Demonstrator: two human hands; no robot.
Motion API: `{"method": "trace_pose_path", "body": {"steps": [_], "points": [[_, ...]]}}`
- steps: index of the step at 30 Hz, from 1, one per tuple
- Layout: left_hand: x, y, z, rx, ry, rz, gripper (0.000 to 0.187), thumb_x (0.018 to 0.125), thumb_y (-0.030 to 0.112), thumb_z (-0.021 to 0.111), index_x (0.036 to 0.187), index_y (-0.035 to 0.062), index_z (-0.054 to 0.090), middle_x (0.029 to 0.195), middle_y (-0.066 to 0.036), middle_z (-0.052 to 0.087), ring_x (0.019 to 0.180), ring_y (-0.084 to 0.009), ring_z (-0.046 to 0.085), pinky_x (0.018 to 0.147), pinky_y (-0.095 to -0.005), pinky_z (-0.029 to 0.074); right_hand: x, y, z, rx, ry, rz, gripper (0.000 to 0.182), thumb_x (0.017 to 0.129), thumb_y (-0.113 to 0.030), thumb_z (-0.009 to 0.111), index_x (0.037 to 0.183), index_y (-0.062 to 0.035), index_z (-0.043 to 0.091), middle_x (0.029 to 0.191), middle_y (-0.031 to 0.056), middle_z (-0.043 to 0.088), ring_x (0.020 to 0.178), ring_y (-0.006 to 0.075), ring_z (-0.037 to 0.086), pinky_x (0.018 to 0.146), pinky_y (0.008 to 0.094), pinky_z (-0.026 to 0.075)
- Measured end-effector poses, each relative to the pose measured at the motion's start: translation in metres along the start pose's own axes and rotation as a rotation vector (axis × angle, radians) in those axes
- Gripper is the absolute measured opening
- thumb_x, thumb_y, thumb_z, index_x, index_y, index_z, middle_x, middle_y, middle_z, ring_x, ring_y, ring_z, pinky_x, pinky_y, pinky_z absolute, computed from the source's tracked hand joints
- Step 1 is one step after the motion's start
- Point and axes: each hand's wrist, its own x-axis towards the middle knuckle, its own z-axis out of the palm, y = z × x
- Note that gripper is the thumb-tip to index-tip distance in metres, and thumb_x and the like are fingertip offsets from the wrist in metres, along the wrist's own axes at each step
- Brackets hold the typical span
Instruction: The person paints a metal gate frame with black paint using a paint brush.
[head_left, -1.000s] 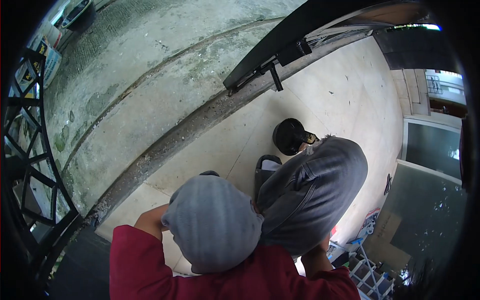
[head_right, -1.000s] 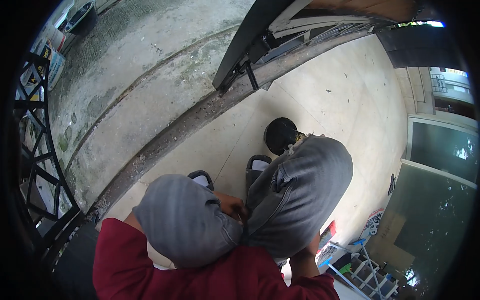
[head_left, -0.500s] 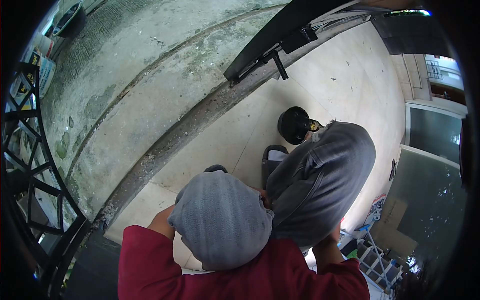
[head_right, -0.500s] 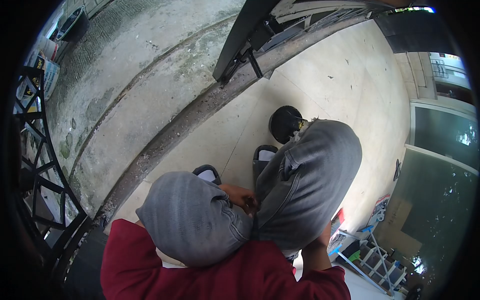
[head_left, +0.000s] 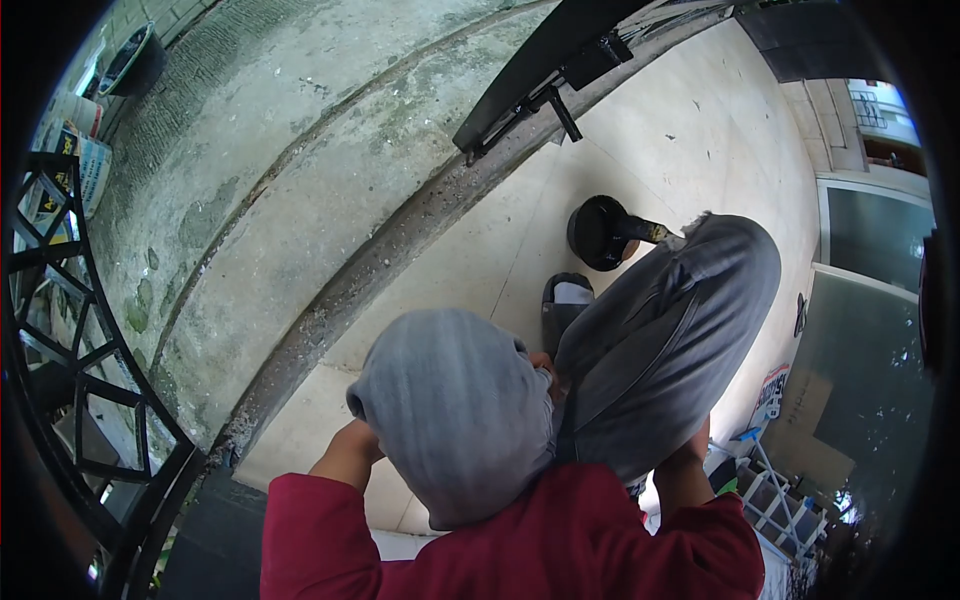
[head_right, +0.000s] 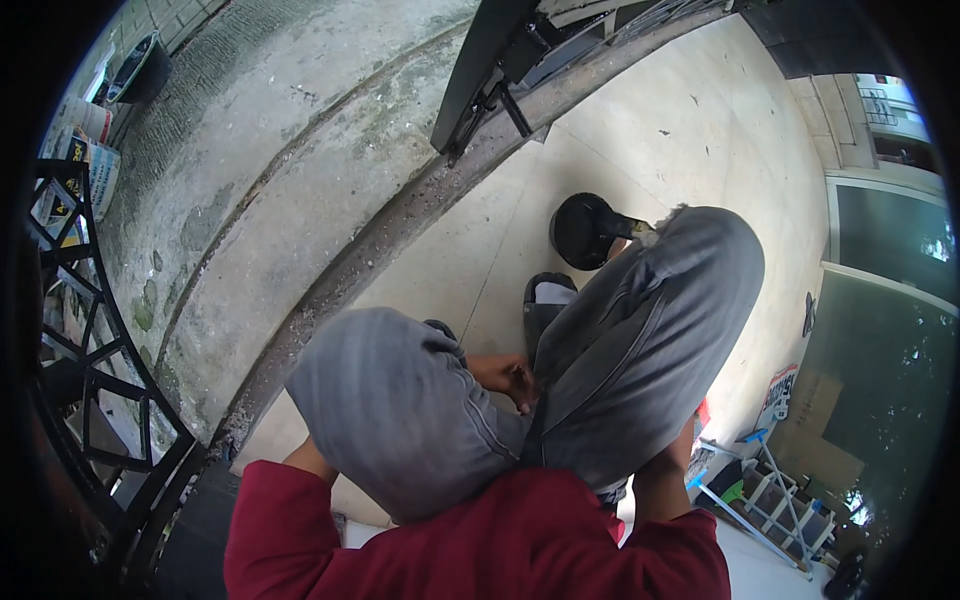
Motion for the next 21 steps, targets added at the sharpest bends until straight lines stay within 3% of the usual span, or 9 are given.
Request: {"method": "trace_pose_path", "body": {"steps": [5,7,10,13,15,16,19,21], "points": [[-0.005,0.01,-0.015,0.003,0.089,0.064,0.017,0.089,0.001,0.068,0.104,-0.0057,0.069,0.098,-0.013,0.073,0.093,-0.0225,0.068,0.083,-0.0339,0.053,0.016,-0.015,0.013,0.013,-0.028,-0.056,0.037,0.098,-0.038,0.066,0.089,-0.0035,0.058,0.053,0.002,0.052,0.046,0.008,0.045,0.046,0.025,0.035],[0.143,0.064,-0.045,0.004,0.134,0.088,0.016,0.088,0.0,0.068,0.103,-0.0058,0.069,0.097,-0.013,0.073,0.092,-0.0225,0.069,0.082,-0.0339,0.053,0.024,-0.02,0.022,0.024,-0.048,-0.077,0.037,0.098,-0.038,0.066,0.09,-0.0035,0.058,0.053,0.002,0.052,0.046,0.008,0.045,0.046,0.025,0.035],[0.131,0.056,-0.06,0.021,0.2,0.138,0.015,0.088,-0.001,0.068,0.102,-0.0059,0.07,0.096,-0.012,0.073,0.091,-0.0224,0.069,0.081,-0.0339,0.053,0.05,-0.034,0.041,0.034,-0.085,-0.13,0.037,0.098,-0.038,0.067,0.09,-0.0034,0.058,0.053,0.0019,0.052,0.046,0.0079,0.045,0.046,0.025,0.035],[0.132,0.019,-0.068,0.01,0.197,0.136,0.011,0.085,0.002,0.069,0.094,-0.0044,0.071,0.086,-0.009,0.073,0.079,-0.0209,0.069,0.073,-0.0344,0.053,0.074,-0.04,0.053,0.015,-0.13,-0.168,0.037,0.098,-0.039,0.067,0.091,-0.0033,0.058,0.053,0.0019,0.052,0.046,0.0079,0.045,0.046,0.025,0.035],[0.135,0.017,-0.066,0.56,0.224,-0.101,0.015,0.082,0.009,0.072,0.093,-0.0012,0.071,0.083,-0.01,0.072,0.076,-0.0188,0.067,0.069,-0.034,0.051,0.086,-0.041,0.048,-0.003,-0.13,-0.183,0.037,0.098,-0.039,0.067,0.092,-0.0033,0.058,0.053,0.0019,0.052,0.046,0.0079,0.045,0.046,0.025,0.035],[0.134,0.019,-0.064,0.557,0.208,-0.094,0.015,0.082,0.009,0.072,0.093,-0.0012,0.071,0.083,-0.01,0.072,0.076,-0.0188,0.067,0.069,-0.034,0.051,0.088,-0.037,0.04,-0.015,-0.115,-0.179,0.037,0.098,-0.039,0.067,0.092,-0.0033,0.058,0.053,0.0018,0.052,0.046,0.0078,0.045,0.046,0.025,0.035],[0.132,0.025,-0.069,0.309,0.479,-0.11,0.02,0.083,0.019,0.075,0.09,0.0015,0.07,0.079,-0.008,0.069,0.072,-0.0168,0.063,0.068,-0.0334,0.049,0.084,-0.032,0.026,-0.038,-0.093,-0.17,0.038,0.098,-0.039,0.067,0.093,-0.0032,0.058,0.053,0.0018,0.051,0.046,0.0078,0.045,0.046,0.025,0.035],[0.126,0.053,-0.068,0.303,0.571,-0.14,0.02,0.084,0.02,0.074,0.09,0.0016,0.07,0.078,-0.007,0.069,0.071,-0.0158,0.063,0.067,-0.0328,0.049,0.063,-0.043,0.043,0.097,-0.097,-0.354,0.034,0.1,-0.032,0.065,0.083,-0.0035,0.057,0.051,0.002,0.05,0.043,0.008,0.044,0.043,0.0248,0.034]]}}
